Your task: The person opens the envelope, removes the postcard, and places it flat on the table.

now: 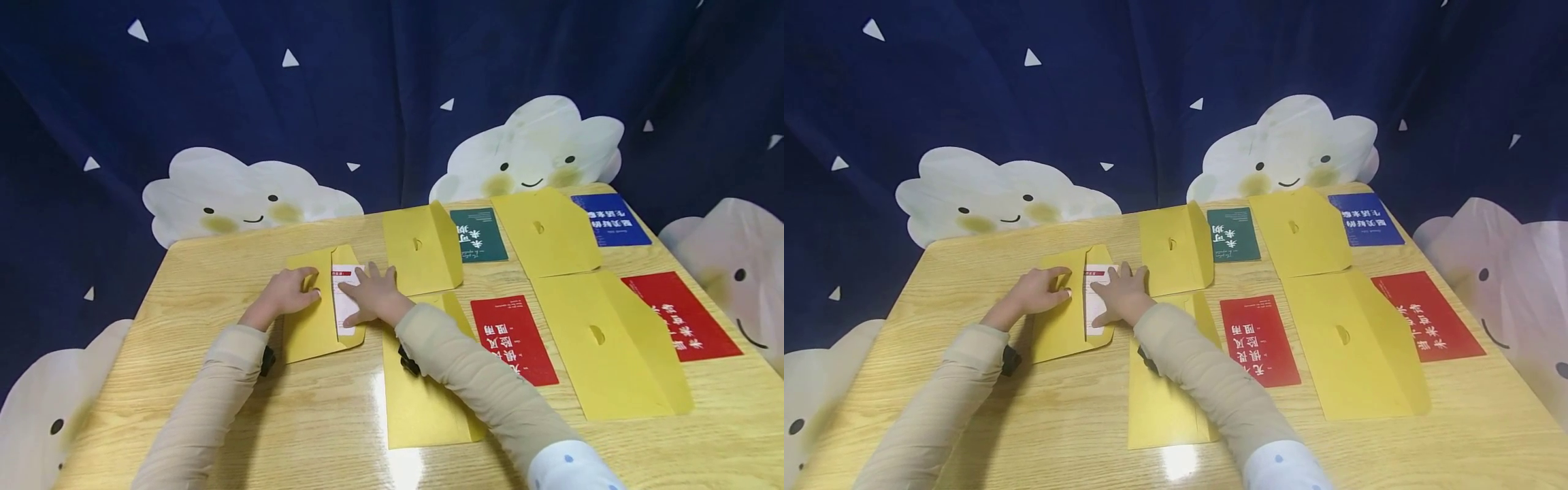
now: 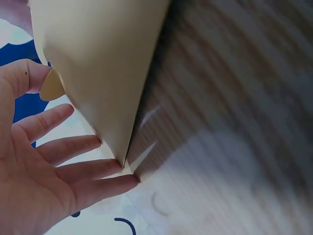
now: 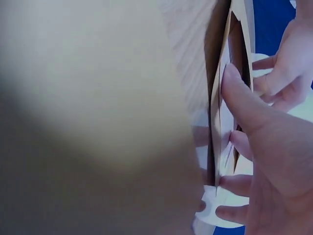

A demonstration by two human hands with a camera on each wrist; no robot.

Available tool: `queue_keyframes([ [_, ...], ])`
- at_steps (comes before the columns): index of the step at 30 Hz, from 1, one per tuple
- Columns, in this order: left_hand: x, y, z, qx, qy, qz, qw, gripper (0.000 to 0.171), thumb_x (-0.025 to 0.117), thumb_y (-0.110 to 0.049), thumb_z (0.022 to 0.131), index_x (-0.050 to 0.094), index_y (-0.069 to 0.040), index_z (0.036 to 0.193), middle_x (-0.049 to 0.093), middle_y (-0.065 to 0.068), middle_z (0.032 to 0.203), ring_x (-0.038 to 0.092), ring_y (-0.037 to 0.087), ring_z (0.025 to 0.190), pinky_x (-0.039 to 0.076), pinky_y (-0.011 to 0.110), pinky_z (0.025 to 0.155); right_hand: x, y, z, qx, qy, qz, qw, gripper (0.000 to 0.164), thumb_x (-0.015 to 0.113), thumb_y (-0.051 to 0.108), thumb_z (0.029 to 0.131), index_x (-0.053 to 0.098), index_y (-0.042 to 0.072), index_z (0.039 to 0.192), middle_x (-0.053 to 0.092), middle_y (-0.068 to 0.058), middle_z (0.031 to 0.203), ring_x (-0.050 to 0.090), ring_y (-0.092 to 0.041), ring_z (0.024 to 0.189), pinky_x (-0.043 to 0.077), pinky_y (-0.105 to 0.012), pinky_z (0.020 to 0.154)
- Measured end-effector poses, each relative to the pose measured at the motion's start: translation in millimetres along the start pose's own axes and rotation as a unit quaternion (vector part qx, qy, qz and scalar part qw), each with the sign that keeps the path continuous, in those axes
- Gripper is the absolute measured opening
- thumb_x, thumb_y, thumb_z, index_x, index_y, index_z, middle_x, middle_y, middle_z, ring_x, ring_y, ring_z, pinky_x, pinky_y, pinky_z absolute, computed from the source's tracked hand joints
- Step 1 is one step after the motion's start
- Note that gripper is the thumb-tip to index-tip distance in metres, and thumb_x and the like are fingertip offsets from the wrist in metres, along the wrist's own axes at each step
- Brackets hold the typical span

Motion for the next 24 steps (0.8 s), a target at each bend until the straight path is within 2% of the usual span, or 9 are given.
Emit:
queue_keyframes([
  [3,0.6,1.9,-1.2,-0.002,-0.003,0.013,0.9999,0.053,0.056,-0.022,0.083,0.047,0.006,0.126,0.058,0.013,0.070,0.050,0.022,0.061,0.045,0.046,0.071,1,-4,0,-0.011,0.003,0.021,1.000,0.084,0.051,0.072,0.072,0.021,0.039,0.144,0.010,-0.006,0.152,0.007,-0.036,0.136,0.017,-0.060,0.100],
  [5,1.2,3.8,-2.2,-0.004,-0.005,0.022,0.9997,0.053,0.057,-0.022,0.081,0.048,0.006,0.126,0.058,0.013,0.071,0.049,0.022,0.061,0.045,0.047,0.074,2,-6,0,-0.014,0.003,0.042,0.999,0.085,0.053,0.071,0.071,0.020,0.041,0.143,0.004,-0.008,0.152,0.003,-0.036,0.136,0.016,-0.060,0.100],
  [11,3.2,7.9,-3.8,-0.013,0.001,0.023,0.9997,0.054,0.057,-0.022,0.082,0.047,0.004,0.128,0.044,0.002,0.054,0.037,0.016,0.050,0.042,0.041,0.065,4,-11,2,-0.012,0.004,0.108,0.994,0.092,0.061,0.068,0.068,0.019,0.039,0.144,0.002,-0.021,0.149,-0.004,-0.038,0.136,0.009,-0.059,0.103],
  [19,4.1,7.4,-3.5,-0.009,-0.005,0.020,0.9997,0.055,0.058,-0.022,0.081,0.047,0.004,0.128,0.041,0.000,0.051,0.034,0.014,0.047,0.042,0.039,0.065,5,-17,6,-0.042,0.000,0.178,0.983,0.093,0.069,0.056,0.071,0.020,0.029,0.146,0.002,-0.008,0.152,-0.003,-0.028,0.138,0.006,-0.056,0.104],
  [24,4.6,7.0,-4.2,-0.016,-0.001,0.015,0.9998,0.055,0.058,-0.022,0.082,0.046,0.005,0.129,0.042,0.001,0.052,0.032,0.013,0.046,0.040,0.037,0.061,3,-20,4,-0.045,-0.012,0.219,0.975,0.095,0.074,0.047,0.070,0.022,0.025,0.146,0.000,-0.006,0.152,-0.002,-0.026,0.138,0.006,-0.056,0.104],
])
Point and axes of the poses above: each hand's wrist, its own z-axis towards the middle knuckle, its own x-axis out of the palm, y = z × x, the point moved 2 cm from there along z, towards the middle knuckle
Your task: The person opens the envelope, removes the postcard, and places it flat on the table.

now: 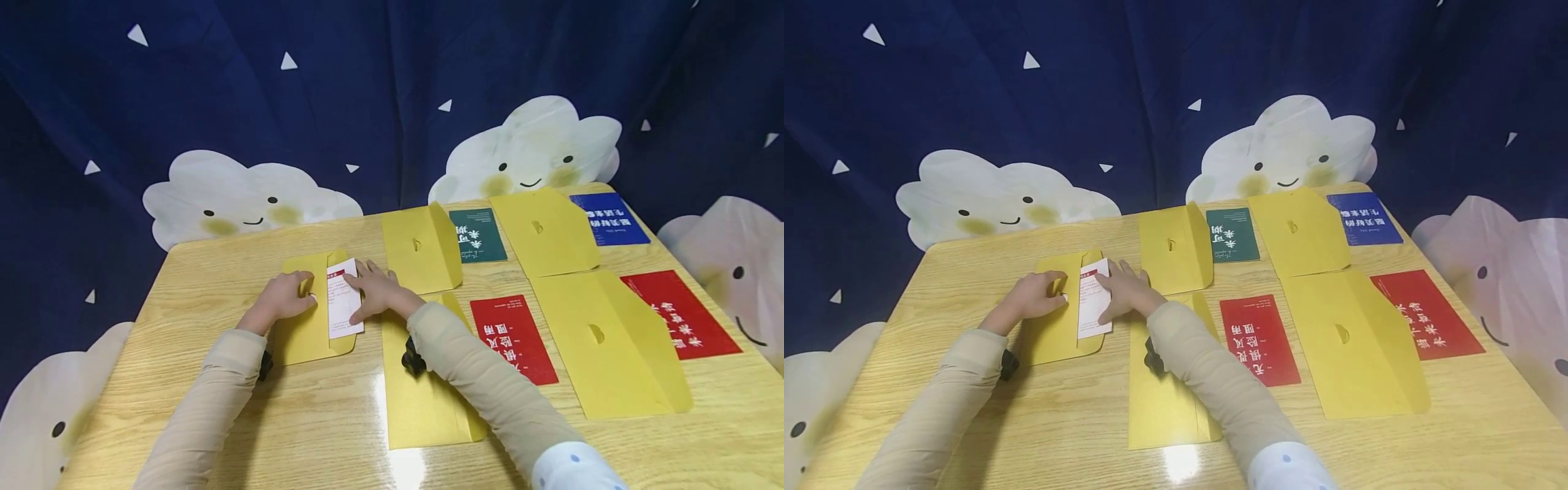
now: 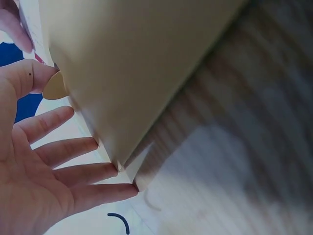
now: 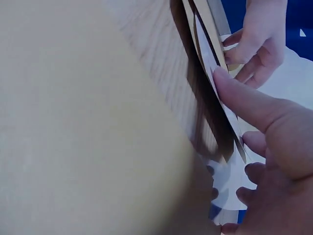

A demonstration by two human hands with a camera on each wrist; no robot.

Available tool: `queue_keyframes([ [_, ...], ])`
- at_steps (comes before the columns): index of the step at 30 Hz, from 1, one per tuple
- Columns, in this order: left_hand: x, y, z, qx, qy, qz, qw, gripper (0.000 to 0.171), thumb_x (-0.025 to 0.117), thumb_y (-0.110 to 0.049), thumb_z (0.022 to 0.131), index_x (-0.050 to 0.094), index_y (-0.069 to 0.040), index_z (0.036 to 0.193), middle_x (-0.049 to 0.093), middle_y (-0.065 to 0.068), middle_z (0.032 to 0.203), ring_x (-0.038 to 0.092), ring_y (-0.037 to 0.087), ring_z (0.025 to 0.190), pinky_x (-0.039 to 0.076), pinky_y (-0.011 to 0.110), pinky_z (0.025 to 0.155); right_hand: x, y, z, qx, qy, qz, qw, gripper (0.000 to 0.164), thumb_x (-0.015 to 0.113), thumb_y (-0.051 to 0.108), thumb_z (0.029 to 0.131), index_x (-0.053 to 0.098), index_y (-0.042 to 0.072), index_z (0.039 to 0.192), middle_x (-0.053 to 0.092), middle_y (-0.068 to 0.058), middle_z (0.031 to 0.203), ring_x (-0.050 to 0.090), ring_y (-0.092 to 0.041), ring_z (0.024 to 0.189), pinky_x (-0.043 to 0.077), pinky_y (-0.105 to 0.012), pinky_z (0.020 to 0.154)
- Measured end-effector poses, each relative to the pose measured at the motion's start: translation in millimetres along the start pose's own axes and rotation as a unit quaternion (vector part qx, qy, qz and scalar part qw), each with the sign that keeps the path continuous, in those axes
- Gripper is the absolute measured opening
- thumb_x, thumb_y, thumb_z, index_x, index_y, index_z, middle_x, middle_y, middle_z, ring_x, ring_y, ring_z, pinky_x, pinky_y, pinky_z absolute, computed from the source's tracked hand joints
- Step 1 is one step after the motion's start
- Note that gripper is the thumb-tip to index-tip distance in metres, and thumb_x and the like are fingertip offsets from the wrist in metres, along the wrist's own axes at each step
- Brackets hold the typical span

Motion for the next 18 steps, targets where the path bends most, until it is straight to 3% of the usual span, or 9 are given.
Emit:
queue_keyframes([
  [6,-0.3,-0.3,-1.1,-0.003,0.004,-0.006,1.0000,0.056,0.057,-0.021,0.083,0.044,0.006,0.130,0.043,0.002,0.053,0.027,0.012,0.044,0.039,0.036,0.061,-4.2,-3.4,-3.9,-0.015,-0.022,0.076,0.997,0.094,0.078,0.032,0.070,0.023,0.015,0.145,-0.001,-0.008,0.152,-0.001,-0.026,0.138,0.005,-0.052,0.106],
  [11,-0.7,-0.8,-2.1,-0.012,0.010,-0.009,0.9998,0.056,0.056,-0.020,0.083,0.043,0.006,0.131,0.046,0.007,0.056,0.022,0.010,0.041,0.036,0.033,0.055,-7.6,-4.3,-4.6,-0.022,-0.053,0.202,0.978,0.094,0.077,0.008,0.068,0.022,0.006,0.144,-0.003,-0.009,0.152,0.003,-0.024,0.138,0.011,-0.038,0.109],
  [13,-0.6,-1.0,-2.5,-0.014,0.011,-0.008,0.9998,0.056,0.055,-0.020,0.083,0.042,0.006,0.131,0.058,0.017,0.073,0.025,0.012,0.041,0.039,0.035,0.059,-8.4,-5.0,-3.9,-0.017,-0.065,0.245,0.967,0.094,0.076,0.002,0.067,0.021,0.005,0.144,-0.004,-0.007,0.152,0.005,-0.023,0.137,0.014,-0.034,0.108],
  [15,-0.4,-1.0,-2.9,-0.014,0.010,-0.005,0.9998,0.055,0.054,-0.019,0.084,0.043,0.007,0.130,0.060,0.026,0.101,0.045,0.020,0.048,0.044,0.041,0.070,-8.5,-6.5,-2.4,-0.010,-0.078,0.283,0.956,0.093,0.073,-0.003,0.067,0.021,0.004,0.144,-0.004,-0.005,0.152,0.005,-0.021,0.137,0.014,-0.032,0.108],
  [17,-0.2,-0.7,-3.6,-0.014,0.010,-0.002,0.9999,0.054,0.053,-0.018,0.084,0.043,0.008,0.130,0.049,0.031,0.122,0.059,0.033,0.074,0.042,0.048,0.084,-8.6,-8.4,-1.2,-0.004,-0.090,0.321,0.943,0.092,0.070,-0.008,0.067,0.020,0.004,0.144,-0.004,-0.003,0.152,0.003,-0.019,0.137,0.012,-0.031,0.108],
  [18,0.0,-0.3,-3.7,-0.013,0.009,0.000,0.9999,0.054,0.052,-0.018,0.084,0.043,0.008,0.130,0.043,0.032,0.128,0.058,0.039,0.089,0.038,0.051,0.090,-8.7,-9.3,-0.7,-0.001,-0.095,0.341,0.935,0.091,0.068,-0.010,0.067,0.020,0.004,0.143,-0.004,-0.002,0.152,0.002,-0.018,0.137,0.011,-0.030,0.108],
])
Point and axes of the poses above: each hand's wrist, its own z-axis towards the middle knuckle, its own x-axis out of the palm, y = z × x, the point moved 2 cm from there along z, towards the middle knuckle
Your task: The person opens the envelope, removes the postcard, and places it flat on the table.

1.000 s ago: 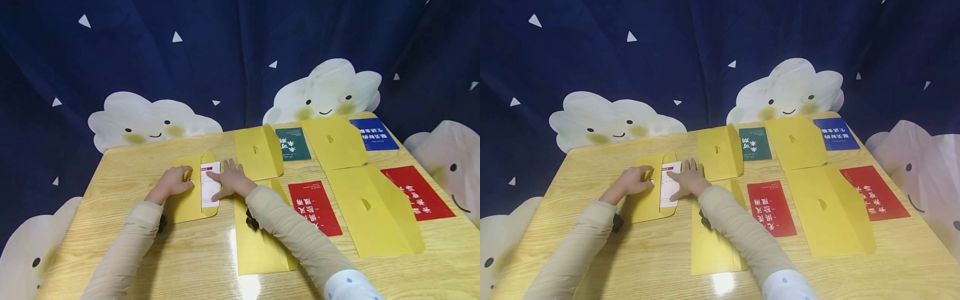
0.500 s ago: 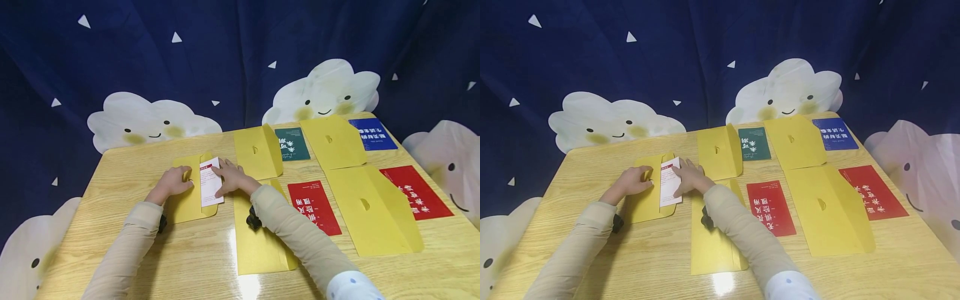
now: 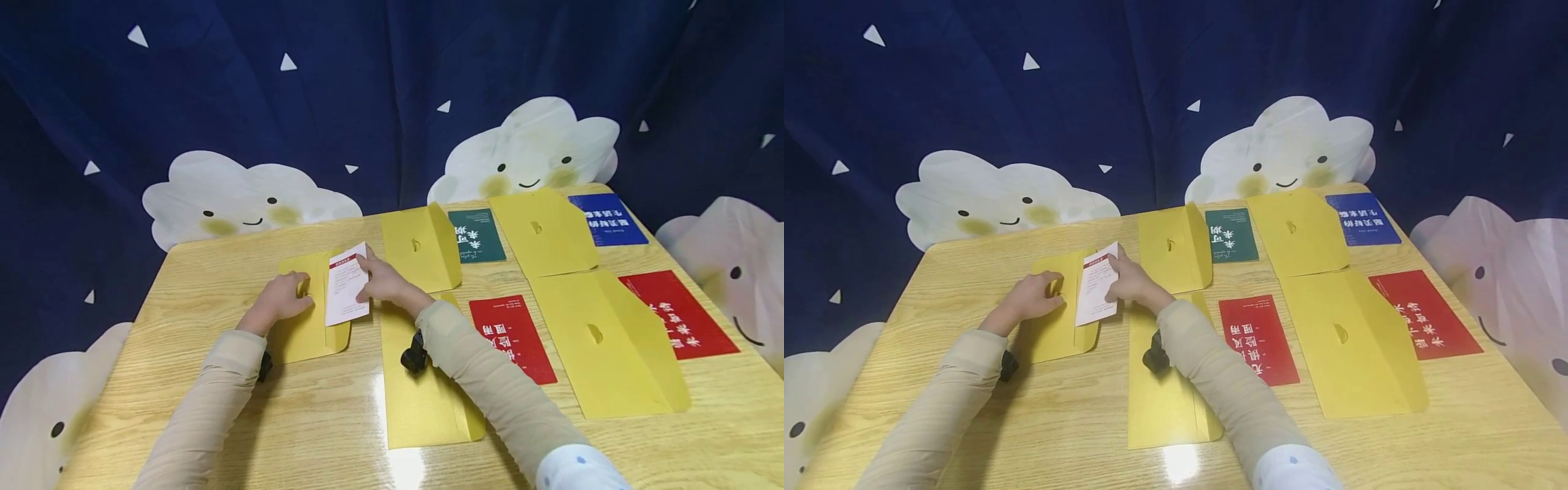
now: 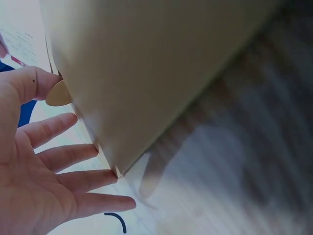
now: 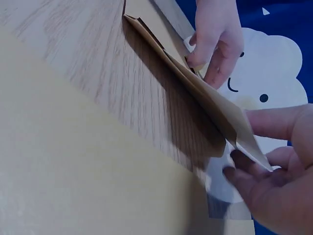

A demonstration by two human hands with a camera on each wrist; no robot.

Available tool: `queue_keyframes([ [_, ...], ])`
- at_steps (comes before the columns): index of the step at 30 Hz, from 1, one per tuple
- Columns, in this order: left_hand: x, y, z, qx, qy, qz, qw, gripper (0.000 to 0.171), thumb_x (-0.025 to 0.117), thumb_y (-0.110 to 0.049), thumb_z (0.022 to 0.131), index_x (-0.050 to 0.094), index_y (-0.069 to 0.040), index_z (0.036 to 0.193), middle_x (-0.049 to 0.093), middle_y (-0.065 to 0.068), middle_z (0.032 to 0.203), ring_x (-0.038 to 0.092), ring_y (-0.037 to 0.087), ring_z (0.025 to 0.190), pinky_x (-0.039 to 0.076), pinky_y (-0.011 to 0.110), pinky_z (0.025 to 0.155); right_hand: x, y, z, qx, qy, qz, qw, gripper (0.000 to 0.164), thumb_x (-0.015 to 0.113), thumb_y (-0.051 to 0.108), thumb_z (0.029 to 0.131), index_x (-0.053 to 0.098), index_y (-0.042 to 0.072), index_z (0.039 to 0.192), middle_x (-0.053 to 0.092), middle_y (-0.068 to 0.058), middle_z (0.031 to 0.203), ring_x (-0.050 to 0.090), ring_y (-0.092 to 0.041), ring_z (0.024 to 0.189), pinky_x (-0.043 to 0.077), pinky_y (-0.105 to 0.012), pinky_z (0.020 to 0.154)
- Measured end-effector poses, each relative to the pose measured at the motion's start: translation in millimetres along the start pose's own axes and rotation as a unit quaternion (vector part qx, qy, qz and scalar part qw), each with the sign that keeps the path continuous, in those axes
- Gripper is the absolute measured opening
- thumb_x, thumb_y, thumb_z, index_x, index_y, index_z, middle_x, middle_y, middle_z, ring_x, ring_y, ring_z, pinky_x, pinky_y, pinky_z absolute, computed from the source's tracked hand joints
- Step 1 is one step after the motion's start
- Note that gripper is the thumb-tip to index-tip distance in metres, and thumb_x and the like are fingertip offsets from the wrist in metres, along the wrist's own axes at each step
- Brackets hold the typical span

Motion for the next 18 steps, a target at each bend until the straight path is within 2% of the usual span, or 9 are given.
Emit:
queue_keyframes([
  [2,0.4,1.4,0.6,0.000,-0.001,0.001,1.0000,0.053,0.052,-0.018,0.084,0.043,0.009,0.129,0.041,0.032,0.129,0.046,0.045,0.111,0.033,0.054,0.095,-2,-2,2,0.007,-0.014,0.039,0.999,0.089,0.065,-0.013,0.067,0.021,0.004,0.143,-0.002,-0.001,0.152,0.001,-0.016,0.137,0.010,-0.029,0.108],
  [4,0.7,3.2,1.3,-0.001,-0.003,-0.002,1.0000,0.054,0.052,-0.018,0.084,0.042,0.009,0.129,0.040,0.033,0.130,0.044,0.046,0.113,0.032,0.054,0.095,-4,-4,2,0.014,-0.025,0.074,0.997,0.087,0.062,-0.015,0.068,0.023,0.004,0.143,0.000,-0.001,0.152,0.000,-0.015,0.137,0.010,-0.029,0.108],
  [6,1.0,5.7,2.4,-0.002,-0.003,-0.002,1.0000,0.054,0.053,-0.018,0.084,0.042,0.009,0.130,0.040,0.033,0.130,0.052,0.044,0.103,0.033,0.053,0.095,-6,-5,2,0.020,-0.034,0.093,0.995,0.086,0.061,-0.016,0.069,0.023,0.004,0.143,0.002,-0.001,0.152,0.000,-0.015,0.137,0.010,-0.029,0.108],
  [8,1.1,8.5,3.0,-0.006,-0.002,-0.005,1.0000,0.054,0.053,-0.018,0.084,0.042,0.009,0.130,0.039,0.034,0.130,0.059,0.038,0.082,0.034,0.053,0.094,-9,-5,2,0.023,-0.037,0.101,0.994,0.086,0.061,-0.016,0.069,0.024,0.005,0.143,0.003,-0.001,0.152,0.000,-0.015,0.137,0.010,-0.029,0.108],
  [11,0.2,12.3,3.2,-0.011,0.000,-0.012,0.9999,0.054,0.053,-0.017,0.084,0.041,0.009,0.130,0.038,0.035,0.131,0.051,0.029,0.055,0.035,0.053,0.092,-14,-4,2,0.022,-0.042,0.096,0.994,0.085,0.062,-0.015,0.069,0.024,0.004,0.143,0.004,-0.003,0.152,0.001,-0.016,0.137,0.010,-0.029,0.108],
  [13,-0.8,14.3,3.6,-0.012,-0.001,-0.016,0.9998,0.054,0.053,-0.017,0.084,0.041,0.009,0.130,0.038,0.035,0.130,0.049,0.026,0.052,0.034,0.054,0.093,-18,-3,2,0.020,-0.042,0.095,0.994,0.085,0.062,-0.015,0.070,0.024,0.004,0.143,0.004,-0.003,0.152,0.001,-0.016,0.137,0.011,-0.029,0.108],
  [18,-3.7,16.7,4.8,-0.013,-0.002,-0.017,0.9998,0.054,0.054,-0.016,0.084,0.041,0.010,0.129,0.040,0.034,0.129,0.050,0.025,0.058,0.036,0.053,0.091,-27,-3,6,0.017,-0.036,0.101,0.994,0.085,0.061,-0.015,0.071,0.022,0.006,0.144,0.002,0.000,0.152,0.000,-0.014,0.137,0.014,-0.029,0.108],
])
Point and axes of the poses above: each hand's wrist, its own z-axis towards the middle knuckle, its own x-axis out of the palm, y = z × x, the point moved 2 cm from there along z, towards the middle knuckle
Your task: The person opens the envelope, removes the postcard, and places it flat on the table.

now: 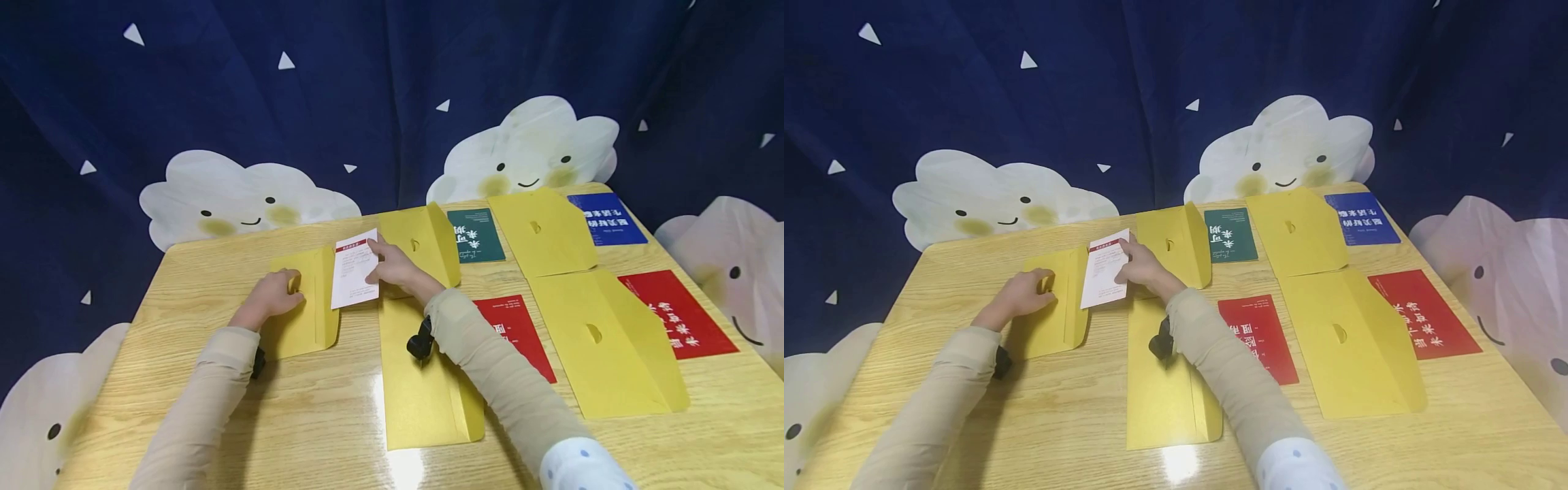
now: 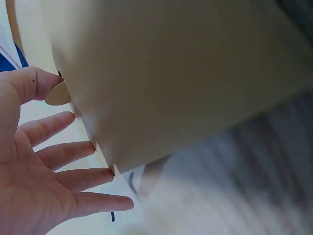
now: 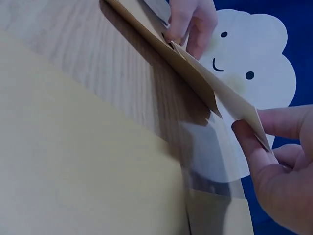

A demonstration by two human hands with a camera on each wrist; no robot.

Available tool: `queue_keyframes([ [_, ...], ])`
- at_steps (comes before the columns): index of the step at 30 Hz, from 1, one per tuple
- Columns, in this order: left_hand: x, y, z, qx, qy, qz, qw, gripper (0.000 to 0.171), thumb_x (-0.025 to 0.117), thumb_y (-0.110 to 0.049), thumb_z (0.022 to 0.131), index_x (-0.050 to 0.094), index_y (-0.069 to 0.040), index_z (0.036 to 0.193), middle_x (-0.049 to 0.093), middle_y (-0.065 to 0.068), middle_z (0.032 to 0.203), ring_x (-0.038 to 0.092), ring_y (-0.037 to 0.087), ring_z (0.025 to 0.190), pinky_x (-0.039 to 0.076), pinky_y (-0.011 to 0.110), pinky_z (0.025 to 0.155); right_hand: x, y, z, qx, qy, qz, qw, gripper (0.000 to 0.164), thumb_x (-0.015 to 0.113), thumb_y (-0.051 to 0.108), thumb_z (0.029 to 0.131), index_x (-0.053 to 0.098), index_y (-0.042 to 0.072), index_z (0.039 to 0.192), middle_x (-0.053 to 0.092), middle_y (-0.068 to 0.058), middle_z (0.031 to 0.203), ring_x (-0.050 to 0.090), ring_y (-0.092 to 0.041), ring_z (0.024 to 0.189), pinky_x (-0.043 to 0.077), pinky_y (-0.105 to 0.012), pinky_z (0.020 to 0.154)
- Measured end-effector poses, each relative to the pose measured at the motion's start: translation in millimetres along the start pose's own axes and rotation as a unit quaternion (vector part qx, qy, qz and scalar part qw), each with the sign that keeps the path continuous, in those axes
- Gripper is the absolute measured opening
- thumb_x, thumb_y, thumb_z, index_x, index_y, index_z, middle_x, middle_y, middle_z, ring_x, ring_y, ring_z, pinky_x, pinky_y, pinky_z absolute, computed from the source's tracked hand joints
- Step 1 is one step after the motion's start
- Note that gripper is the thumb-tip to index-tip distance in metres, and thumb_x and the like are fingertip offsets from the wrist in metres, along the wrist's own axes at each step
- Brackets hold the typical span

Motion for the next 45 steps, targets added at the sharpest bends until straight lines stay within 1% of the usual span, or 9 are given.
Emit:
queue_keyframes([
  [4,-2.6,3.5,2.0,-0.011,0.005,0.002,0.9999,0.055,0.054,-0.016,0.084,0.040,0.010,0.130,0.043,0.032,0.128,0.051,0.027,0.065,0.039,0.050,0.086,-5,2,5,0.003,0.008,0.000,1.000,0.086,0.062,-0.013,0.072,0.021,0.008,0.145,0.001,0.003,0.152,-0.001,-0.012,0.137,0.013,-0.028,0.108],
  [8,-4.9,6.9,3.6,-0.019,0.010,-0.001,0.9998,0.055,0.054,-0.016,0.085,0.039,0.010,0.131,0.040,0.034,0.129,0.056,0.035,0.080,0.039,0.050,0.086,-10,2,11,0.008,0.003,0.001,1.000,0.085,0.062,-0.012,0.072,0.022,0.008,0.144,0.003,0.002,0.152,-0.001,-0.012,0.137,0.012,-0.029,0.108],
  [12,-7.4,11.2,5.3,-0.025,0.012,-0.005,0.9996,0.056,0.053,-0.016,0.085,0.038,0.010,0.132,0.034,0.036,0.132,0.055,0.042,0.089,0.038,0.051,0.087,-17,1,18,0.018,-0.004,0.004,1.000,0.085,0.063,-0.012,0.071,0.025,0.009,0.144,0.005,0.002,0.152,0.001,-0.012,0.137,0.011,-0.031,0.109],
  [16,-9.4,17.3,7.6,-0.037,0.011,-0.015,0.9992,0.056,0.052,-0.015,0.085,0.036,0.010,0.133,0.027,0.038,0.135,0.045,0.048,0.110,0.036,0.053,0.092,-21,-2,25,0.030,-0.005,0.002,1.000,0.085,0.064,-0.010,0.071,0.026,0.011,0.144,0.007,0.002,0.152,0.003,-0.012,0.137,0.010,-0.030,0.109],
  [25,-12.3,28.3,15.2,-0.051,0.014,-0.025,0.9983,0.057,0.049,-0.016,0.087,0.033,0.008,0.136,0.020,0.037,0.139,0.030,0.053,0.120,0.032,0.057,0.094,-15,-10,45,0.032,-0.004,-0.008,0.999,0.083,0.063,-0.012,0.071,0.027,0.007,0.143,0.008,-0.003,0.152,0.005,-0.014,0.137,0.012,-0.028,0.108],
  [30,-13.1,29.9,17.1,-0.054,0.017,-0.024,0.9981,0.056,0.047,-0.017,0.088,0.032,0.007,0.136,0.019,0.037,0.139,0.021,0.056,0.123,0.025,0.059,0.097,-12,-15,51,0.037,-0.005,-0.041,0.998,0.084,0.064,-0.011,0.071,0.027,0.008,0.143,0.007,-0.003,0.152,0.005,-0.015,0.137,0.011,-0.028,0.108],
  [36,-13.0,30.7,18.4,-0.050,0.017,-0.023,0.9983,0.055,0.045,-0.018,0.089,0.031,0.006,0.137,0.017,0.036,0.140,0.020,0.054,0.124,0.023,0.062,0.097,-14,-7,45,0.022,-0.003,-0.090,0.996,0.083,0.065,-0.008,0.071,0.027,0.007,0.143,0.006,-0.006,0.152,0.005,-0.019,0.138,0.011,-0.032,0.109],
  [43,-13.4,19.7,10.9,-0.008,-0.017,-0.026,0.9995,0.055,0.045,-0.018,0.092,0.030,0.009,0.136,0.021,0.036,0.139,0.020,0.051,0.126,0.019,0.057,0.101,-21,4,29,0.014,-0.018,-0.188,0.982,0.077,0.067,0.005,0.075,0.030,0.008,0.142,0.008,-0.013,0.151,0.012,-0.029,0.137,0.017,-0.039,0.108],
  [45,-13.7,14.1,6.8,0.007,-0.034,-0.023,0.9991,0.054,0.047,-0.018,0.092,0.032,0.009,0.136,0.026,0.035,0.138,0.026,0.048,0.125,0.022,0.056,0.101,-24,6,23,0.001,-0.022,-0.200,0.979,0.073,0.067,0.008,0.077,0.032,0.006,0.141,0.012,-0.015,0.150,0.014,-0.029,0.136,0.018,-0.039,0.107],
])
Point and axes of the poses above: each hand's wrist, its own z-axis towards the middle knuckle, its own x-axis out of the palm, y = z × x, the point moved 2 cm from there along z, towards the middle knuckle
